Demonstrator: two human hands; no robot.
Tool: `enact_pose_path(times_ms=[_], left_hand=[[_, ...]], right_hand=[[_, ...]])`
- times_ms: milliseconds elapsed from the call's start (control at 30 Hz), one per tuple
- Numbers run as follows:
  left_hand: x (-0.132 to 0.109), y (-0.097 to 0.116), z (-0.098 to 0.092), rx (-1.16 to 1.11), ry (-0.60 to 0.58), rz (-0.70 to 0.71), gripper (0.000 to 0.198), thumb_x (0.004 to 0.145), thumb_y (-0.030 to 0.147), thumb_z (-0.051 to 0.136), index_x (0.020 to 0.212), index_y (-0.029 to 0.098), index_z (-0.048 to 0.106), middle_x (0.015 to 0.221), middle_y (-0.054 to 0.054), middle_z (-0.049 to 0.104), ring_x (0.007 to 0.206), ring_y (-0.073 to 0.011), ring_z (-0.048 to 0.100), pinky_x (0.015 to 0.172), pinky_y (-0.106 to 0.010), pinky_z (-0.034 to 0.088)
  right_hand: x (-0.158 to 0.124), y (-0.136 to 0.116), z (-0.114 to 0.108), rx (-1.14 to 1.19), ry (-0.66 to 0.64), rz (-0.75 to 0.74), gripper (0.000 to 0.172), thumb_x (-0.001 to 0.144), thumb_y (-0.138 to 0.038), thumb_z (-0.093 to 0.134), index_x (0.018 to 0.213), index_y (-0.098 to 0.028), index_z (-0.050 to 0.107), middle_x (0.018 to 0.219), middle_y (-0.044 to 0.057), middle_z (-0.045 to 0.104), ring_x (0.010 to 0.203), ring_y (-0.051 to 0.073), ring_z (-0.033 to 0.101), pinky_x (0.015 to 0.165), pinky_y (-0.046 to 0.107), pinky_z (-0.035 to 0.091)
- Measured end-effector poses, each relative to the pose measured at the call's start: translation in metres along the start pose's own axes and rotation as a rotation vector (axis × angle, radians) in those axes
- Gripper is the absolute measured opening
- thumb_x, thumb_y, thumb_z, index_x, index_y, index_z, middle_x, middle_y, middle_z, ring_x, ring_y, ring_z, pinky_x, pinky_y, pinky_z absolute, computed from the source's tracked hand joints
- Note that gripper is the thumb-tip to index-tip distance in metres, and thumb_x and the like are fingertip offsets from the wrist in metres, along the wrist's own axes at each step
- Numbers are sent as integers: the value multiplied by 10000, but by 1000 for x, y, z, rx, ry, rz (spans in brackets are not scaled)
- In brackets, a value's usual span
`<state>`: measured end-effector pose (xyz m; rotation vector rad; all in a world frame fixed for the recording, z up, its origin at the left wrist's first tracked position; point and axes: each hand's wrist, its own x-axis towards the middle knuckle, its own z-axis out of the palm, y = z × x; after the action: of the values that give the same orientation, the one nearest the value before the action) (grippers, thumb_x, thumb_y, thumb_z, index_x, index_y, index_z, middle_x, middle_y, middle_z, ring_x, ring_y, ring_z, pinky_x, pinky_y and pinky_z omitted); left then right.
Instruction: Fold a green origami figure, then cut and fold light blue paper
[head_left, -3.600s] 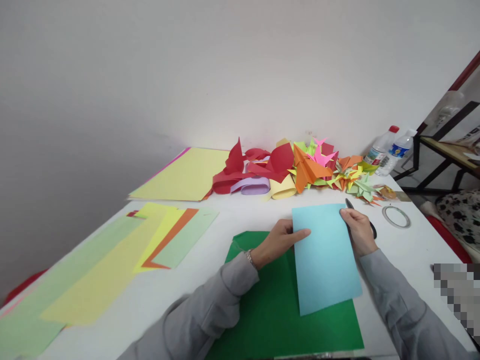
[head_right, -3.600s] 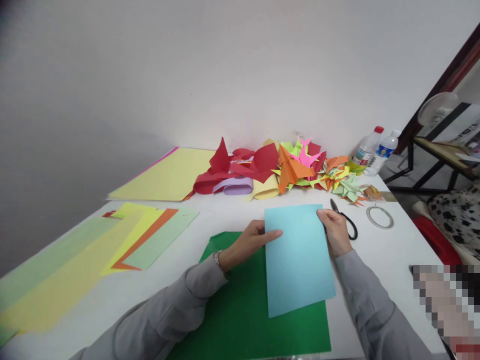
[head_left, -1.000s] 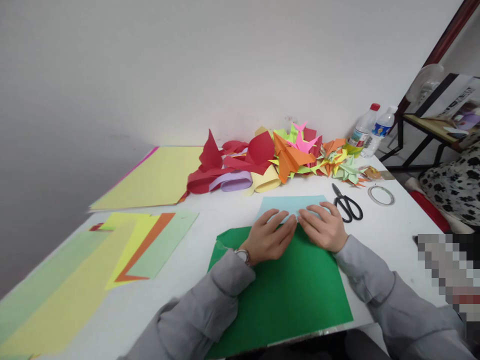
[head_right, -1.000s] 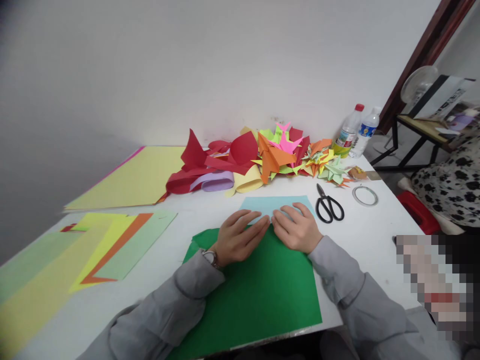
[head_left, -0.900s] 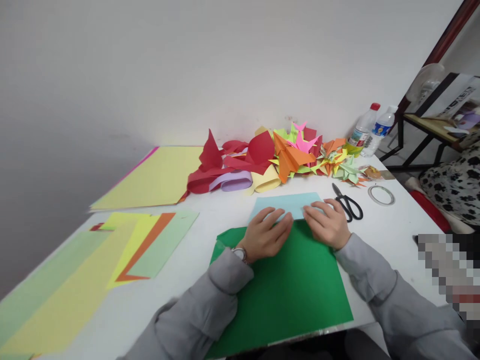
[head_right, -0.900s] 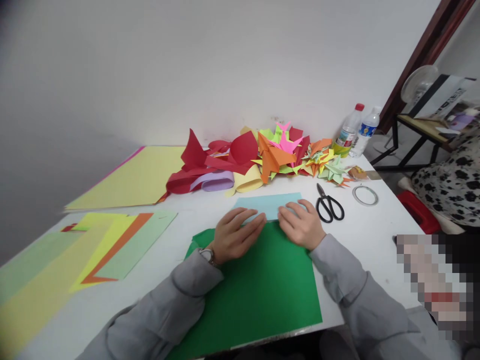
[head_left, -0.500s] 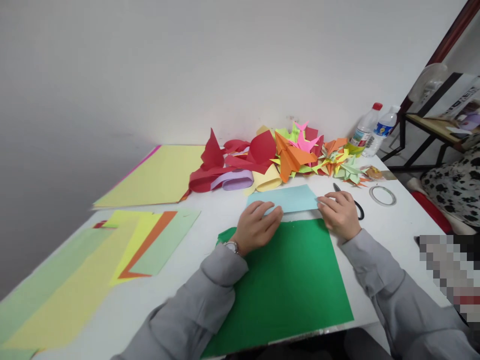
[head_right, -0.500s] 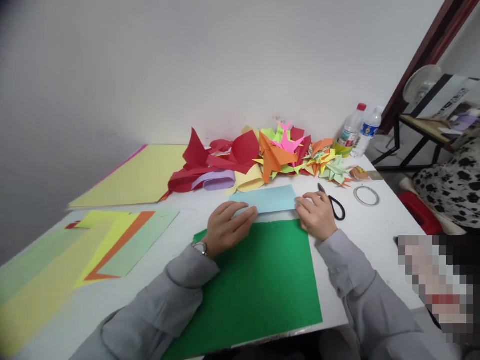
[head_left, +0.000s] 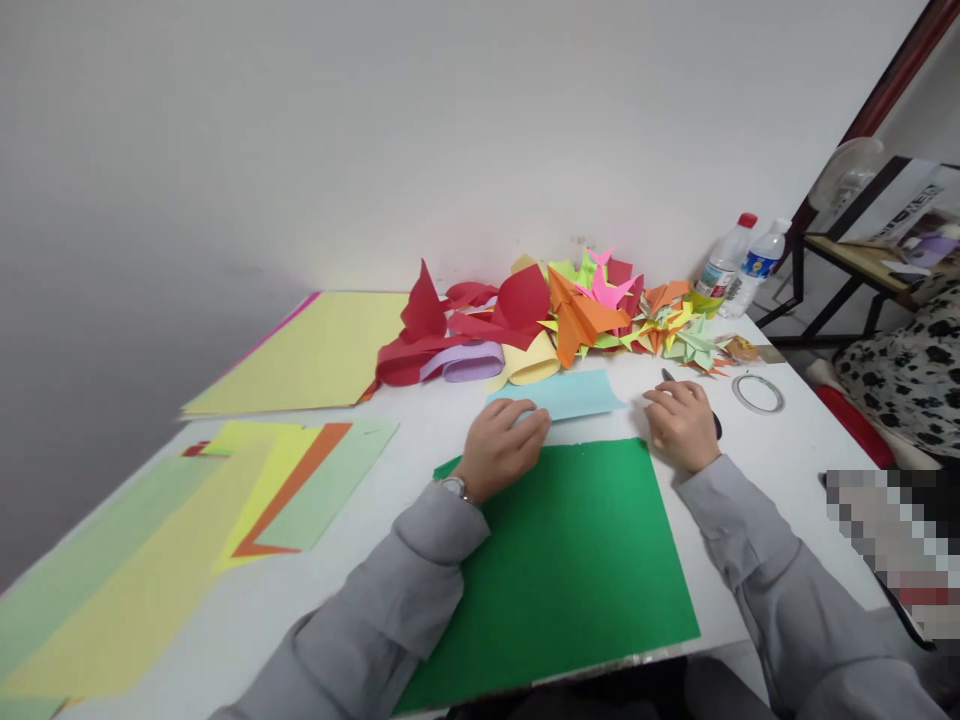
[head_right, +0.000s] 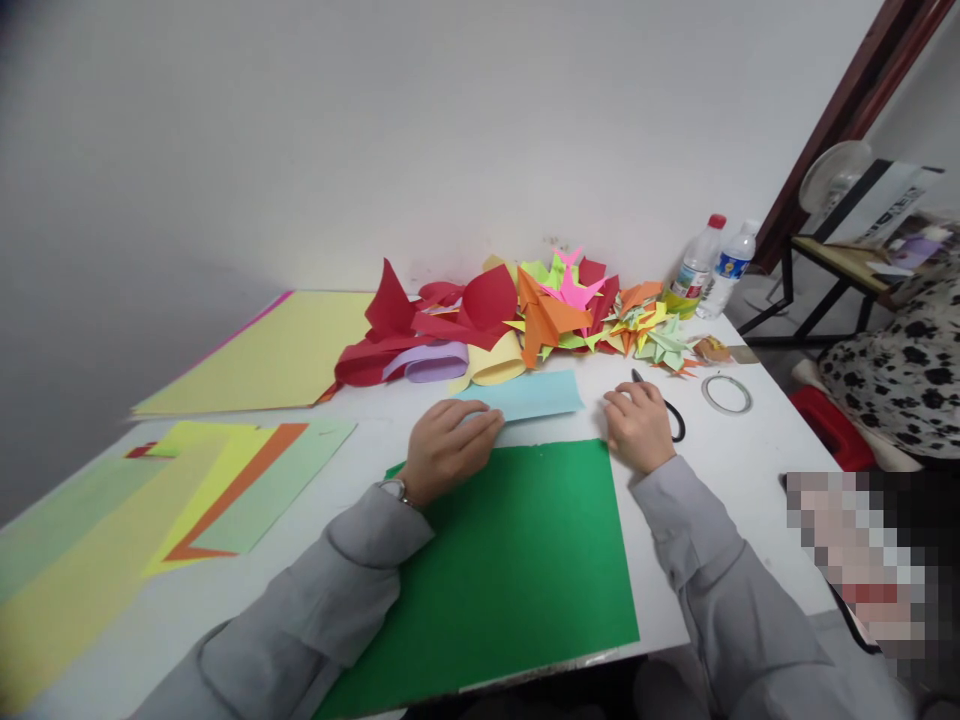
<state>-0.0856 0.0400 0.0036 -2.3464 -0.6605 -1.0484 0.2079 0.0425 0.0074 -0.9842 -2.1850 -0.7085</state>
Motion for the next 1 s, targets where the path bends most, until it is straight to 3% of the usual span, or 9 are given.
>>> enact_pose_path(times_ms=[67, 133, 200, 300, 500, 800, 1000], left_hand=[[-2, -3, 0, 18, 13, -34, 209, 849, 83, 514, 961, 220, 626, 857, -37, 716, 823, -196, 642, 666, -358, 438], [0, 0, 1, 34, 7, -16, 198, 854, 71, 506, 945, 210, 615, 857, -33, 714, 820, -193, 635, 659, -356, 432], [6, 7, 3, 41, -16, 28, 176, 870, 70, 495, 925, 197, 603, 859, -38, 707, 820, -191, 626, 652, -349, 424], [16, 24, 8, 33, -35, 64, 137, 893, 86, 487, 920, 174, 587, 822, -44, 686, 814, -188, 612, 645, -341, 411], [24, 44, 16, 35, -71, 67, 143, 908, 89, 459, 914, 139, 593, 845, -72, 674, 853, -199, 597, 646, -338, 408], [16, 35, 9, 10, -68, 54, 125, 895, 101, 494, 933, 169, 593, 856, -52, 682, 886, -198, 611, 664, -340, 404], [10, 18, -2, 59, -17, 37, 130, 863, 87, 522, 905, 186, 595, 832, -39, 702, 847, -196, 631, 652, -339, 402]], right_hand=[[2, -3, -1, 5, 78, 81, 184, 845, -95, 530, 717, -195, 616, 811, 47, 734, 856, 222, 583, 788, 396, 372], [6, -12, -2, 60, 102, 99, 170, 883, -151, 529, 749, -192, 624, 881, 69, 735, 906, 228, 587, 819, 395, 386], [11, -26, -2, 128, 78, 23, 77, 876, -210, 579, 843, -174, 639, 996, 91, 724, 951, 237, 582, 857, 402, 397], [17, -44, 1, 138, -23, -89, 116, 895, -232, 585, 978, -180, 645, 1040, 83, 717, 985, 224, 578, 899, 405, 386], [17, -52, 8, 152, 2, -217, 189, 904, -75, 501, 878, -177, 658, 868, 61, 715, 851, 183, 580, 878, 379, 384], [16, -45, 1, 83, -28, -209, 186, 903, -86, 515, 861, -205, 652, 886, 33, 723, 844, 175, 583, 866, 388, 364], [13, -28, -3, 37, 57, -171, 195, 871, -48, 521, 844, -193, 648, 885, 16, 744, 849, 182, 589, 846, 390, 371]])
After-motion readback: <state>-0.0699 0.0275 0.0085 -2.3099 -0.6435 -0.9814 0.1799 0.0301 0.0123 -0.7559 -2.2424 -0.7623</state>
